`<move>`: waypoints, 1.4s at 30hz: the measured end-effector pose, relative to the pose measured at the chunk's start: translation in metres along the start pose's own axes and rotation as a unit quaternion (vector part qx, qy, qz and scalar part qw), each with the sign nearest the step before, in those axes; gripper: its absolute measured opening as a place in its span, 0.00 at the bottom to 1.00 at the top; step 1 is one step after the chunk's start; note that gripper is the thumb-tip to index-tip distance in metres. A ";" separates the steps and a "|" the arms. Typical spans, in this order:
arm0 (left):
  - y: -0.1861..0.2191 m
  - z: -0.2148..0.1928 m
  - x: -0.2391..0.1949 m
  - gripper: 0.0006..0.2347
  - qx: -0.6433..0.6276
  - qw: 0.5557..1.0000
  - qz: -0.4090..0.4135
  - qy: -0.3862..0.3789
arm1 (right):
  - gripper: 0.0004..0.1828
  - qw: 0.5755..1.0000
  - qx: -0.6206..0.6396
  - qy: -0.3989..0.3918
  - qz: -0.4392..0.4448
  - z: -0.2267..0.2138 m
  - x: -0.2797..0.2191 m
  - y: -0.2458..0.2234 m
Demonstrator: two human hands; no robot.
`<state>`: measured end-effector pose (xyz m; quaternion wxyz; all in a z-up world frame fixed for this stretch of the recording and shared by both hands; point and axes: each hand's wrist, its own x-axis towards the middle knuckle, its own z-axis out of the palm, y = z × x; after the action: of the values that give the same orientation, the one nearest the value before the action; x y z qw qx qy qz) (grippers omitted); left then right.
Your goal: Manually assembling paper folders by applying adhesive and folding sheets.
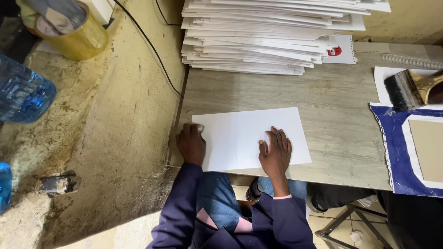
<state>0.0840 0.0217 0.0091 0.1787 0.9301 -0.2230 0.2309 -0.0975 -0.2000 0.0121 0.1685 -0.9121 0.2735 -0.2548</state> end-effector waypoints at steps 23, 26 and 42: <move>0.098 -0.117 -0.030 0.47 -0.467 0.862 0.014 -0.199 | 0.17 0.951 0.205 -0.005 -0.232 -0.016 -0.011 -0.026; 0.060 -0.080 -0.038 0.32 -0.394 0.917 -0.008 -0.056 | 0.12 0.946 0.198 -0.025 -0.255 -0.006 -0.015 -0.021; 0.026 -0.032 -0.038 0.22 -0.300 0.951 0.044 -0.060 | 0.15 0.948 0.220 -0.097 -0.209 0.042 0.018 -0.106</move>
<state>0.0298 0.0265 0.0228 0.4255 0.8349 -0.3332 0.1047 -0.0179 -0.1196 0.0320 0.3339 -0.9093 -0.0038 -0.2483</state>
